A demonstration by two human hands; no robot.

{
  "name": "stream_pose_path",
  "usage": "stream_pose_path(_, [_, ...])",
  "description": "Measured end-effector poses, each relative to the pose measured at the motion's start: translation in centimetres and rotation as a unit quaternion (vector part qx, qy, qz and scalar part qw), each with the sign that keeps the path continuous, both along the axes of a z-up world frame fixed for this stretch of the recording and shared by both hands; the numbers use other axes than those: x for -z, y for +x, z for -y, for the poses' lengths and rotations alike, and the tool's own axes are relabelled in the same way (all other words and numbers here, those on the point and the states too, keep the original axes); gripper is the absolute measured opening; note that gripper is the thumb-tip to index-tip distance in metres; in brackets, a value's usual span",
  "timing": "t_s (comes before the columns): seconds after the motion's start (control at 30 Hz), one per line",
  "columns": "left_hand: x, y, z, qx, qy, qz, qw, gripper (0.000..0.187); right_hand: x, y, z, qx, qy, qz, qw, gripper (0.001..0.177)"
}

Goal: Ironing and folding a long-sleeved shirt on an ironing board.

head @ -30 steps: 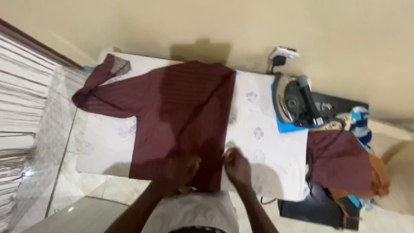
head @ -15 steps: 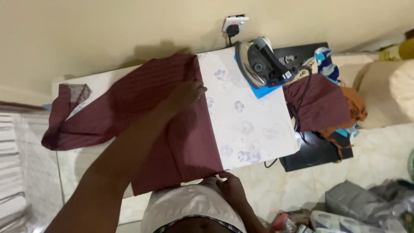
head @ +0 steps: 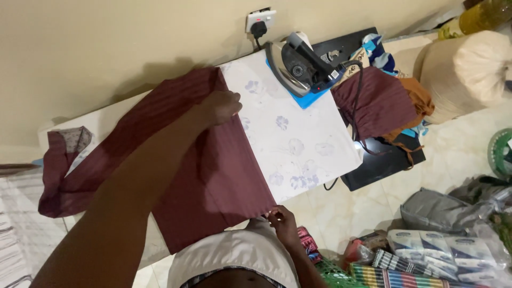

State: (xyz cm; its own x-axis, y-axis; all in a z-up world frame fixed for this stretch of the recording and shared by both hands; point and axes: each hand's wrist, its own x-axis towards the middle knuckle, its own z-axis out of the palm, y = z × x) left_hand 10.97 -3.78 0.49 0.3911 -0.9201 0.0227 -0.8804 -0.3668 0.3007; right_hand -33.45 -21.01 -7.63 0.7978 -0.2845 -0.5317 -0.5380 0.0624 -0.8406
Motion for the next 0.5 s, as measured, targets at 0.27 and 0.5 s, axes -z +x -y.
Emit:
stream_pose_path(0.27, [-2.0,-0.3,0.0,0.011,0.091,-0.006,0.996,0.01,1.0,0.3,2.3,-0.121,-0.064,0.041,0.99,0.013])
stream_pose_path(0.5, [1.4,-0.8,-0.8,0.016,-0.156,0.069,0.985,0.013,0.8,1.1,3.6,-0.177,-0.089,-0.048,0.979,0.011])
